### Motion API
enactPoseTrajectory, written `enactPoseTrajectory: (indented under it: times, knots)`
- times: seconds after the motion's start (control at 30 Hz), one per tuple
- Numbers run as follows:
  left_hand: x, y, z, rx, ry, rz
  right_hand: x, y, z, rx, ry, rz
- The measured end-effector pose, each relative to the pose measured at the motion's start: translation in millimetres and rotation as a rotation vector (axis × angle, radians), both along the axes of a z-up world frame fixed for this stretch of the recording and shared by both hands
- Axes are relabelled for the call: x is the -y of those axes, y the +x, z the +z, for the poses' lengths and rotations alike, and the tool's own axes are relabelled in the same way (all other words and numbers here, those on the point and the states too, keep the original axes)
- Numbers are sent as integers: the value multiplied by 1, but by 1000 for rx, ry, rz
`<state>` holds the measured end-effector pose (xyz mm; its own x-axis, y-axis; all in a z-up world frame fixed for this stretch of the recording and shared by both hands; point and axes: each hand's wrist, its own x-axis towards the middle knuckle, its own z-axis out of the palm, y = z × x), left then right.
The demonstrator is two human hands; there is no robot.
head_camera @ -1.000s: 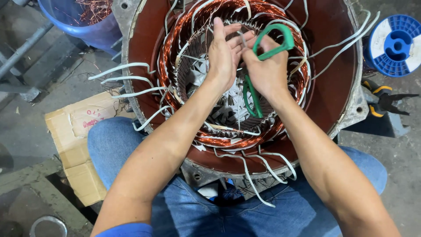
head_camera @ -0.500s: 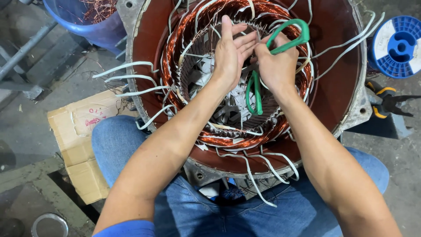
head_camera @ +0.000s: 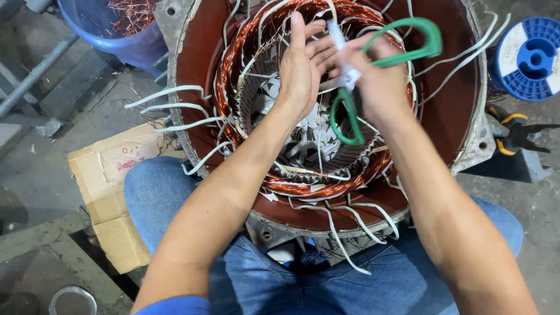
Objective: Trimming excess insulation and wire ties from an electric motor stator using scissors
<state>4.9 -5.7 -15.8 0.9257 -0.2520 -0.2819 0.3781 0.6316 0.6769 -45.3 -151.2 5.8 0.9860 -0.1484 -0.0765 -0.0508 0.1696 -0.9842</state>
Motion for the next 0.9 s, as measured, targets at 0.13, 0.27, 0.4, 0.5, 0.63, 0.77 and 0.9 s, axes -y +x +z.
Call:
enactPoseTrajectory:
  times: [0.13, 0.27, 0.4, 0.5, 0.63, 0.77, 0.9]
  knots:
    - [0, 8, -8, 210, 201, -8, 53, 5, 41, -82, 178, -160]
    - [2, 4, -16, 375, 560, -59, 80, -8, 69, 40, 161, -215]
    - [0, -3, -9, 313, 859, -125, 88, -11, 62, 60, -8, -113]
    - [0, -1, -21, 16, 567, -184, 71, -12, 61, 50, -404, 68]
    - [-4, -5, 14, -111, 535, -296, 55, -9, 68, 175, -646, 180]
    - [3, -10, 9, -150, 521, -384, 50, -3, 65, 53, -660, 230]
    - [0, -5, -13, -165, 531, -279, 49, 0, 61, -35, -777, 273]
